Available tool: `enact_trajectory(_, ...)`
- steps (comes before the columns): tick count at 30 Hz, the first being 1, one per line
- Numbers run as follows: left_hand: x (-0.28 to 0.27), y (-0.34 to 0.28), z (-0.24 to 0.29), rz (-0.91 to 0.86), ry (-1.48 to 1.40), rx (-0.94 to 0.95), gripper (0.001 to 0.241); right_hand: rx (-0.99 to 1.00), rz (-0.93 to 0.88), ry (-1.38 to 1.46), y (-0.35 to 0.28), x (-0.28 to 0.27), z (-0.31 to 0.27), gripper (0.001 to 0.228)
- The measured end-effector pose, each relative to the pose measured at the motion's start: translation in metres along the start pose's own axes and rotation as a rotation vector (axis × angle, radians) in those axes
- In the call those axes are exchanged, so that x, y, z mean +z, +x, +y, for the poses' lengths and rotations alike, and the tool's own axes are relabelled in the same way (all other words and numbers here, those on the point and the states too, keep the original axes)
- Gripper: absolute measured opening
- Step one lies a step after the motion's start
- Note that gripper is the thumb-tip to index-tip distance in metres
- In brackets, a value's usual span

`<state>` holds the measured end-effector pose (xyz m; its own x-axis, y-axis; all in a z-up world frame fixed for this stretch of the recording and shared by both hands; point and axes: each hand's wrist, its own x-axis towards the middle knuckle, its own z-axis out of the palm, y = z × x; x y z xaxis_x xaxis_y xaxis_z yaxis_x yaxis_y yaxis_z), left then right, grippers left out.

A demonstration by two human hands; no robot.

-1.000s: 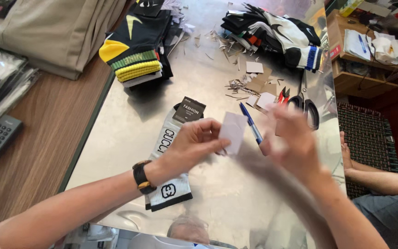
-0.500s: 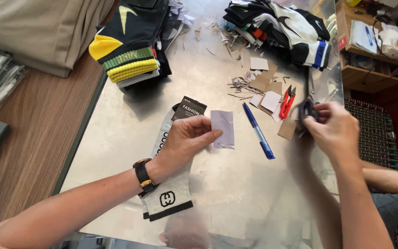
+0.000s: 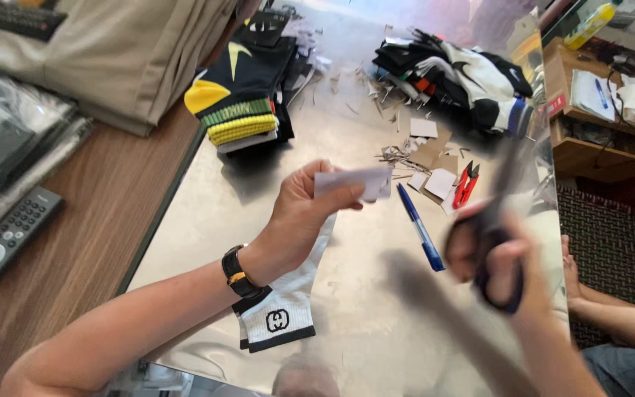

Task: The person draws a pattern on a small piece of paper with a blue pen, then uses scissors to cut the paper into a specific shape. They repeat this process with another piece of paper, drawing and cutting it.

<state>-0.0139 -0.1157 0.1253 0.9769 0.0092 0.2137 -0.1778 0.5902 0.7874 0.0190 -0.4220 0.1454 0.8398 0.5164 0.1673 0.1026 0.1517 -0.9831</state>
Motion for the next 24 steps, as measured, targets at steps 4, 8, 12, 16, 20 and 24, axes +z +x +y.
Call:
enact_trajectory(4, 0.015, 0.013, 0.013, 0.016, -0.067, 0.042, 0.01, 0.111, -0.2, 0.055, -0.006, 0.052, 0.012, 0.087)
enact_trajectory(8, 0.032, 0.012, 0.023, -0.002, -0.109, 0.009, 0.01, 0.151, -0.19, -0.111, -0.002, 0.078, -0.003, 0.083)
enact_trajectory(12, 0.039, 0.006, 0.021, -0.024, -0.176, -0.044, 0.01, 0.14, -0.187, -0.214, 0.0, 0.087, -0.01, 0.074)
enact_trajectory(16, 0.038, 0.007, 0.019, -0.022, -0.197, -0.053, 0.011, 0.122, -0.12, -0.338, 0.003, 0.088, -0.005, 0.065)
enact_trajectory(20, 0.032, 0.01, 0.013, 0.001, -0.205, -0.082, 0.015, 0.11, -0.087, -0.306, 0.007, 0.087, 0.007, 0.058)
enact_trajectory(24, 0.021, 0.019, 0.001, 0.028, -0.224, -0.135, 0.022, 0.201, -0.028, -0.27, 0.012, 0.086, 0.018, 0.05)
